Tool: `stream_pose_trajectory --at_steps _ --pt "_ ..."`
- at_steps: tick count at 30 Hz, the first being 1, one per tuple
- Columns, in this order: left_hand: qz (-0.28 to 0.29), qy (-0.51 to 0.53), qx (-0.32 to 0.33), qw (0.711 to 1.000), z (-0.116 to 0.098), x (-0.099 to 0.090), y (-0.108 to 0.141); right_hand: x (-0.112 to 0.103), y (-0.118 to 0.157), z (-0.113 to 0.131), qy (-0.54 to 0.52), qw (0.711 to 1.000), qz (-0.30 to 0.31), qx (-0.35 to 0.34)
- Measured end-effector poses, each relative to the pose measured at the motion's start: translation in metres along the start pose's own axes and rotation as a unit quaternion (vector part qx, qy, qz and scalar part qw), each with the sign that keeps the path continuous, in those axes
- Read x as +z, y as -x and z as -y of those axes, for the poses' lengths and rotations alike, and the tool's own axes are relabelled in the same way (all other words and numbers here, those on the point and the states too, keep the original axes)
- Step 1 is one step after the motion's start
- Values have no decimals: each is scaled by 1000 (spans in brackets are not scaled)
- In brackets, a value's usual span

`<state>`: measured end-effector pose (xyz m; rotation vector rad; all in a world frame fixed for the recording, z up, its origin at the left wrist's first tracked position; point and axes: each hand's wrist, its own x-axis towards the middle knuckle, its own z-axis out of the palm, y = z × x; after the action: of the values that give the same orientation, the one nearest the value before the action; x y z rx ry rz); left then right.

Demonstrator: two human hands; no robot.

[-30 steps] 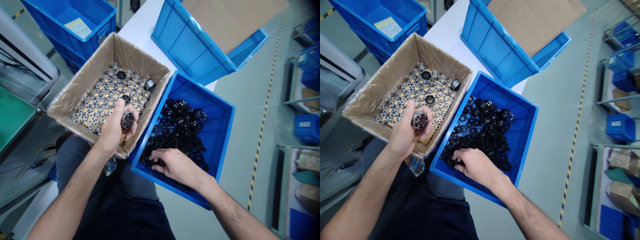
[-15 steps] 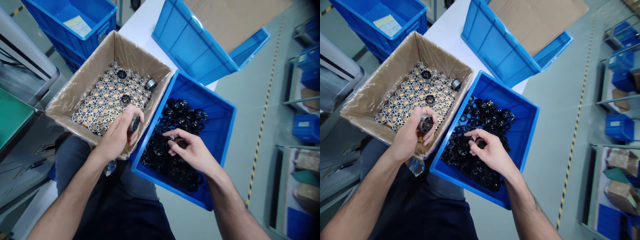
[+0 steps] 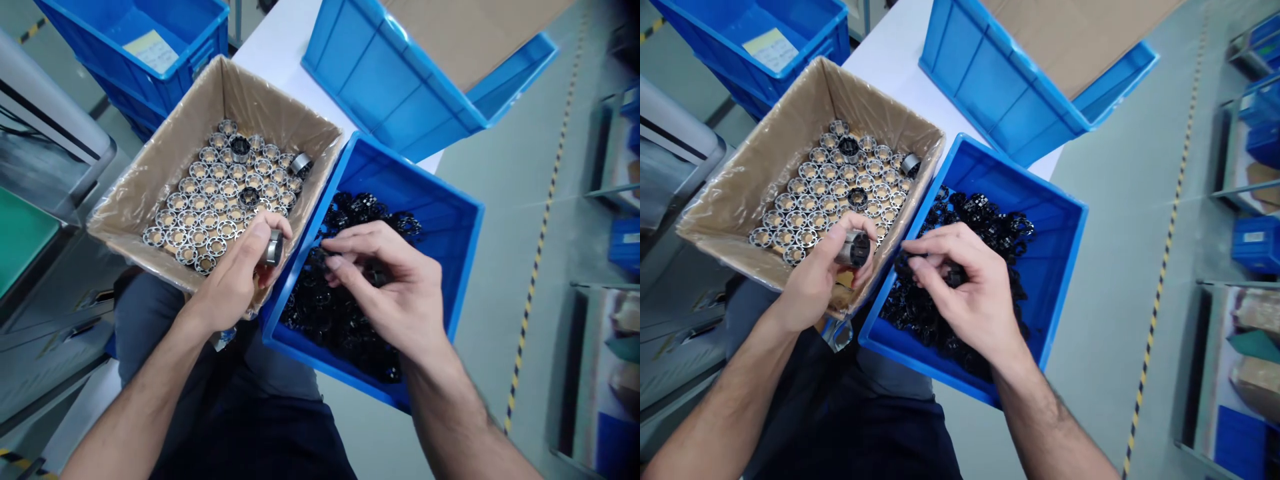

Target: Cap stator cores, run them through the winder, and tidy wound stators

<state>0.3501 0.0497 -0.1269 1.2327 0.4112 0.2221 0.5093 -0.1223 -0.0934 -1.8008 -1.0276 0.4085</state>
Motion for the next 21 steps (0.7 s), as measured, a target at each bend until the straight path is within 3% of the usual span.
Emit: stream_pose_trajectory --at_steps 2,7,16,21 --pt "-10 -8 -2 1000 -2 1 2 17 -10 14 -18 999 -18 -30" --pt "-36 2 4 999 -4 2 6 48 -17 20 -49 997 -57 -4" --pt "-14 3 -20 1000 -4 -2 7 57 -13 13 -31 994 -95 -31" --pt "-12 -7 8 1000 -5 -2 7 61 -12 10 -39 991 -116 -59"
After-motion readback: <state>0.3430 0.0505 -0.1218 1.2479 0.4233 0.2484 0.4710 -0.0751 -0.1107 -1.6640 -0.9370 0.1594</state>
